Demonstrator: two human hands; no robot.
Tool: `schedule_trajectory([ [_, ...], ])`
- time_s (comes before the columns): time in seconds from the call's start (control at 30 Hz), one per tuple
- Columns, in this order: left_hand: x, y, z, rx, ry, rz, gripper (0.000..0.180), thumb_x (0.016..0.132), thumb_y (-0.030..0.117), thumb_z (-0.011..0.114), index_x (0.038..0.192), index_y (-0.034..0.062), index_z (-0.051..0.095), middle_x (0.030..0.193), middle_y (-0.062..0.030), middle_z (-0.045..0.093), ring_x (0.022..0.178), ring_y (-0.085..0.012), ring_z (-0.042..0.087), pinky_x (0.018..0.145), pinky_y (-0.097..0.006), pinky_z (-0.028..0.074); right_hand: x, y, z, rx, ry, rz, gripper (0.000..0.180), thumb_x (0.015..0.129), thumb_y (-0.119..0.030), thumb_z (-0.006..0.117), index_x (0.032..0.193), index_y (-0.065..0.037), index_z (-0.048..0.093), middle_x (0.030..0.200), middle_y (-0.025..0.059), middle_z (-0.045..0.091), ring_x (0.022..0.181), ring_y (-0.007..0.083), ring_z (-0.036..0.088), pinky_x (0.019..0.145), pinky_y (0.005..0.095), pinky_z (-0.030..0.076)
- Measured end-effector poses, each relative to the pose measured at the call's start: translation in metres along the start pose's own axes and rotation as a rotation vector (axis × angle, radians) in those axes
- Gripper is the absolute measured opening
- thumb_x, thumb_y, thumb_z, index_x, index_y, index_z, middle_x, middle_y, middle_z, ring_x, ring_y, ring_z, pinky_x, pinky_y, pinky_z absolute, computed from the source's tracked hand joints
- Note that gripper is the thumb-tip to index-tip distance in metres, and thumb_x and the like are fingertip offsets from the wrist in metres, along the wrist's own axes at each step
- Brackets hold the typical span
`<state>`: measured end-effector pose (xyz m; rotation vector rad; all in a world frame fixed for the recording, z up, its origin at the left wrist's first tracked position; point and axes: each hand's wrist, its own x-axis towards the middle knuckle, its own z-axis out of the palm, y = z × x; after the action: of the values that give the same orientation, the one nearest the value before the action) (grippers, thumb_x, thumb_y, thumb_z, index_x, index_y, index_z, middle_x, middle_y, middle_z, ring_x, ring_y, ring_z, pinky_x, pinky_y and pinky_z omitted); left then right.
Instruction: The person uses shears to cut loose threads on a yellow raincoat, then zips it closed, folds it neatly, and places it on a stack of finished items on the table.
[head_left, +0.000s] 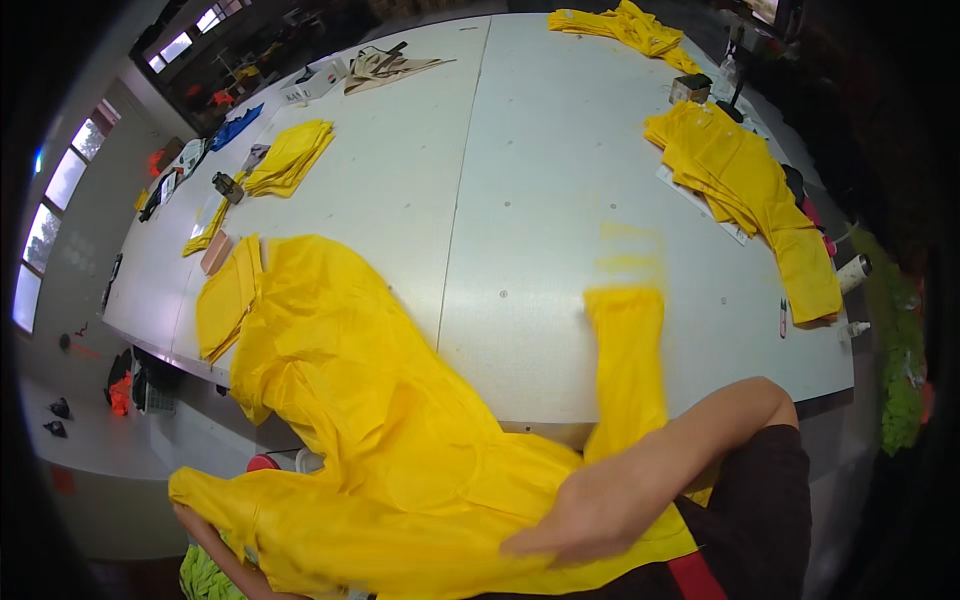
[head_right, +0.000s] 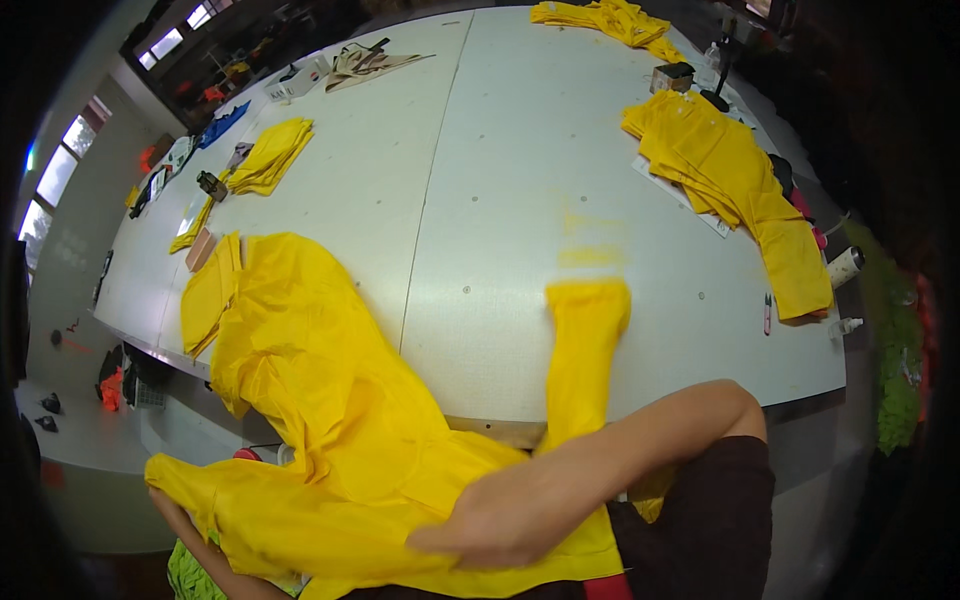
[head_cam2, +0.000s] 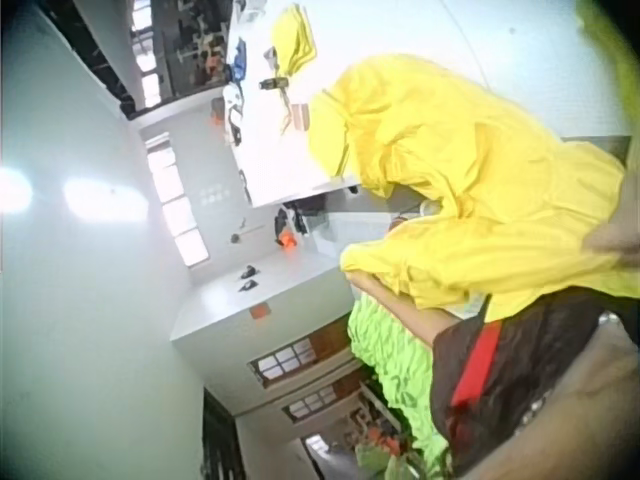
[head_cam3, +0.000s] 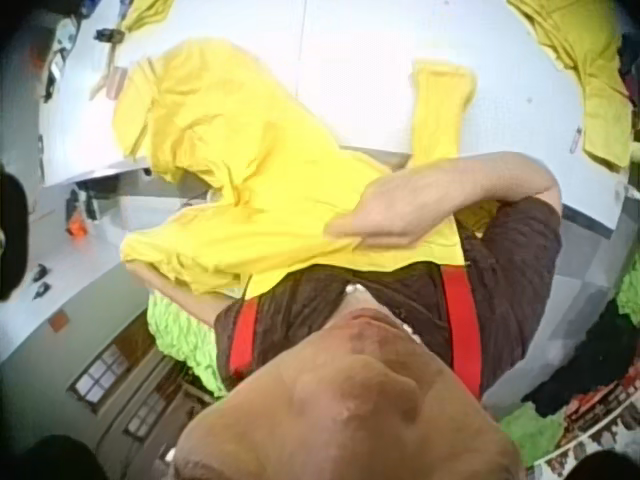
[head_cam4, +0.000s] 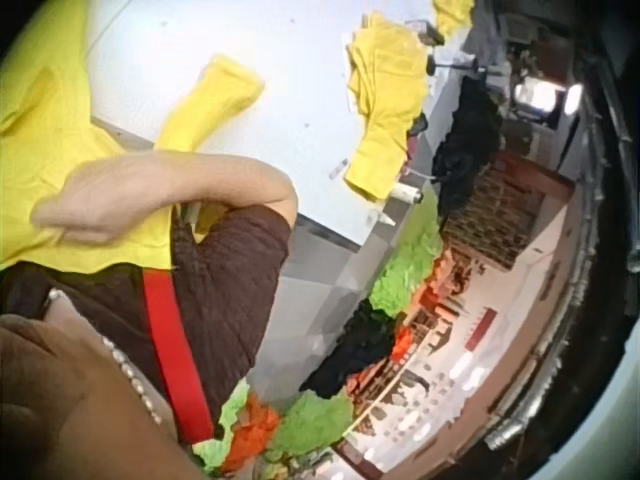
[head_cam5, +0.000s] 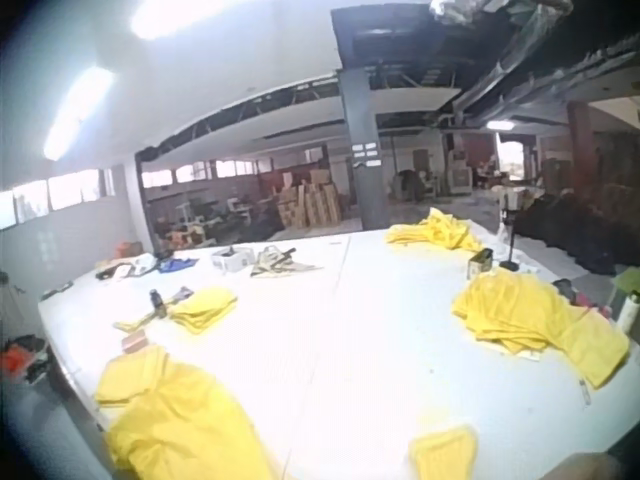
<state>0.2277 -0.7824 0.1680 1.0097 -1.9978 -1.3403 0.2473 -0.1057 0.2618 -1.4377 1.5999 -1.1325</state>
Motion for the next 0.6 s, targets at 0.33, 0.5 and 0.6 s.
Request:
schedule_trajectory([
  [0.33, -0.028, 0.378, 0.258, 0.0, -0.191, 1.159, 0.022, 0.084, 0.021, 0.055, 0.099, 0.0052, 0.057, 0.095, -0.014, 0.059, 0.088, -0.0317, 0.056, 0.075, -0.039, 0.045, -0.06, 0.031, 0.048, 0.949, 0.666, 0.239, 0.05, 0.087, -0.015, 0.053, 0.132, 0.002, 0.036, 0.125, 0.012, 0.05, 0.112, 0.0229, 0.049, 0.099, 0.0312, 0.034],
  [0.5, -0.297, 0.5, 0.443, -0.432, -0.592, 1.664, 0.022, 0.084, 0.021, 0.056, 0.099, 0.0063, 0.058, 0.094, -0.0139, 0.058, 0.087, -0.0323, 0.055, 0.074, -0.039, 0.044, -0.139, 0.057, 0.091, 0.727, 1.756, -0.2, 0.039, 0.093, -0.015, 0.04, 0.129, 0.001, 0.038, 0.126, 0.0157, 0.048, 0.11, 0.0262, 0.052, 0.09, 0.0374, 0.045],
  [0.6, -0.375, 0.447, 0.483, -0.528, -0.79, 1.828, 0.021, 0.083, 0.021, 0.056, 0.099, 0.0069, 0.058, 0.093, -0.0138, 0.058, 0.086, -0.0327, 0.054, 0.074, -0.039, 0.043, -0.185, 0.081, 0.085, 0.819, 1.985, -0.223, 0.039, 0.095, -0.018, 0.038, 0.129, 0.0, 0.037, 0.124, 0.0165, 0.049, 0.109, 0.0277, 0.053, 0.087, 0.0389, 0.048],
])
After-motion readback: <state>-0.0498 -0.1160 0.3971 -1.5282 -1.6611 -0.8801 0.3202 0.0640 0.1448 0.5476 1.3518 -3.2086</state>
